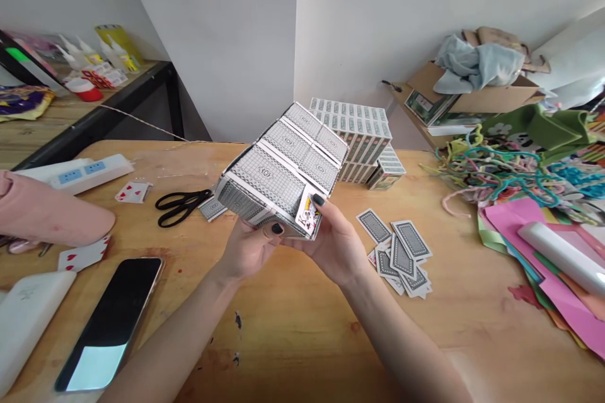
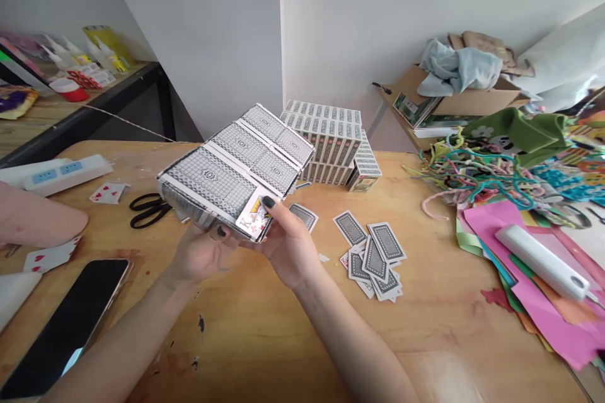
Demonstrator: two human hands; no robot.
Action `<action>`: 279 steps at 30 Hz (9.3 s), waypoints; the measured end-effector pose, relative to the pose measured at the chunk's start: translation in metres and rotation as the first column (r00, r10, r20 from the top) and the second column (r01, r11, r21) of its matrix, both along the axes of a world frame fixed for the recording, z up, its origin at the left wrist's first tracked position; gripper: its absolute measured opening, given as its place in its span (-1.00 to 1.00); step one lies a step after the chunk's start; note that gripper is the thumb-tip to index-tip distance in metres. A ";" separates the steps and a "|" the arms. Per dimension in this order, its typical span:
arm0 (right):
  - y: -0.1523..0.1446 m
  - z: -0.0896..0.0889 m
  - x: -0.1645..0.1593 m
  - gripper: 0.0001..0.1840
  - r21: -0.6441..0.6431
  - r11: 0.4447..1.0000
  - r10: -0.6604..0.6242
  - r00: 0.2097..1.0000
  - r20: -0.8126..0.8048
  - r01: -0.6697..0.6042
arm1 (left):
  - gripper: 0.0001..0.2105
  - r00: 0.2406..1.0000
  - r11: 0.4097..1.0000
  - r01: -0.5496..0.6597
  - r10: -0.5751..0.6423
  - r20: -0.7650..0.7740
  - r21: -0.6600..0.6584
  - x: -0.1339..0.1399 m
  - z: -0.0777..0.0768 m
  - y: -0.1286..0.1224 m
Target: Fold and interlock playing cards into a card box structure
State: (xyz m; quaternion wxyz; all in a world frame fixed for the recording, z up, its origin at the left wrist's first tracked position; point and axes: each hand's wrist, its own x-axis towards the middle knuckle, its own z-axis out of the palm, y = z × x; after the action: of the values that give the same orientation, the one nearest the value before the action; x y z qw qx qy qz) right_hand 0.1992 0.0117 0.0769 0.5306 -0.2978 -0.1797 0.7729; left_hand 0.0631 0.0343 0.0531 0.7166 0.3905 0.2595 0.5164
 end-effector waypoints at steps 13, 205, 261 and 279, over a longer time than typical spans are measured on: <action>-0.002 0.008 0.000 -0.49 0.219 0.968 0.084 0.979 0.186 -0.124 | -0.84 0.995 0.998 -0.069 0.069 0.069 0.002 -0.002 0.003 0.001; 0.022 -0.025 0.037 -0.68 0.179 0.934 0.138 0.775 0.617 -0.308 | -0.72 0.782 0.972 0.051 -0.180 -0.597 -0.227 -0.014 0.007 0.012; 0.026 -0.042 0.036 -0.67 0.250 0.908 0.135 0.799 0.586 -0.337 | -0.70 0.634 0.960 0.152 -0.278 -0.722 -0.237 -0.025 0.001 0.023; 0.018 -0.018 0.031 -0.67 0.057 0.946 0.204 0.725 0.658 -0.318 | -0.69 0.696 0.920 0.261 -0.389 -0.604 -0.291 -0.022 0.014 0.016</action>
State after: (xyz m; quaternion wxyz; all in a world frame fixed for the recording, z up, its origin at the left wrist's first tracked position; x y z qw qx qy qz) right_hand 0.2304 0.0294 0.0591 0.3447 -0.4710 -0.4546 0.6728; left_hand 0.0407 0.0505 0.0668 0.6937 0.5175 0.4649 0.1866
